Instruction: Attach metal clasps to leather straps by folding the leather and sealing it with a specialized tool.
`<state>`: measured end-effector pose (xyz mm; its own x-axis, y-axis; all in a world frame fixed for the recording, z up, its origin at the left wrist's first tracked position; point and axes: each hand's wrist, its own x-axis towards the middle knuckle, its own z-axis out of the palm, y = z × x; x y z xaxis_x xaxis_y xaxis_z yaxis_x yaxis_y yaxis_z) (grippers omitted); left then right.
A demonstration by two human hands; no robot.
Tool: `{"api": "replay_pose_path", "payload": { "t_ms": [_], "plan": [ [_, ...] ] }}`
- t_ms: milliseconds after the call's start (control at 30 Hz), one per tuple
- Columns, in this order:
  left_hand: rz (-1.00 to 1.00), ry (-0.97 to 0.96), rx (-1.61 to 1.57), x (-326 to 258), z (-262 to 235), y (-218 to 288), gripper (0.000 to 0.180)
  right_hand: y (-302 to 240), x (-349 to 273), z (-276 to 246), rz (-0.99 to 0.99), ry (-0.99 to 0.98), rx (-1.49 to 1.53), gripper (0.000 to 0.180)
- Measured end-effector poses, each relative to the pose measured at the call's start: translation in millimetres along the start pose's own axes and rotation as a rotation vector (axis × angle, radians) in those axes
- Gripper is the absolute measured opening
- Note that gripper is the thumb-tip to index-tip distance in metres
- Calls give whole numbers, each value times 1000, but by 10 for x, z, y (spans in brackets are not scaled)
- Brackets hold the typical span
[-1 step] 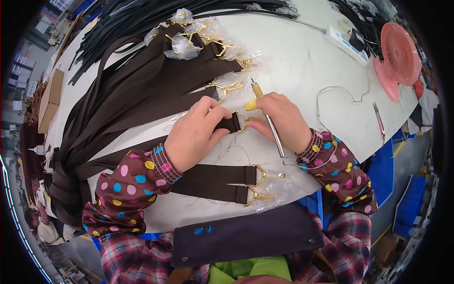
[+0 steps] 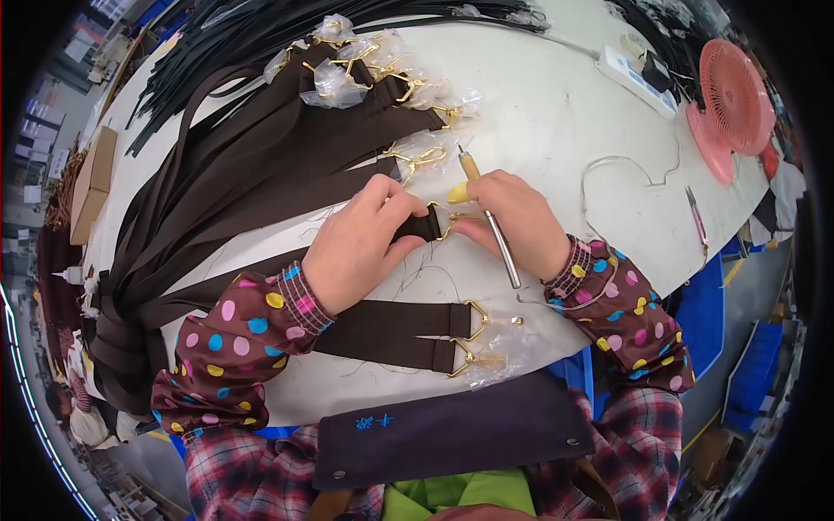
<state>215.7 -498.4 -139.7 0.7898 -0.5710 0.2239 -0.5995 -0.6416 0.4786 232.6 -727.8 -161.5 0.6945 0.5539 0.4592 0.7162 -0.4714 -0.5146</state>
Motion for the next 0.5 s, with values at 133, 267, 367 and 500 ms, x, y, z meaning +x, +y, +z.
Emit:
{"api": "replay_pose_path", "payload": {
  "t_ms": [133,267,367,500],
  "plan": [
    [-166,-186,-218,52,53,17,34,75,-51,87,-39,20,35,31],
    [-190,-188,-189,74,120,-13,26,52,-54,73,-14,48,18,31],
    [-152,-182,-257,41,144,-63,19,8,-28,28,-38,78,-35,30],
    [-178,-123,-371,6,148,-143,15,-105,36,1,25,92,83,18]
  ]
}}
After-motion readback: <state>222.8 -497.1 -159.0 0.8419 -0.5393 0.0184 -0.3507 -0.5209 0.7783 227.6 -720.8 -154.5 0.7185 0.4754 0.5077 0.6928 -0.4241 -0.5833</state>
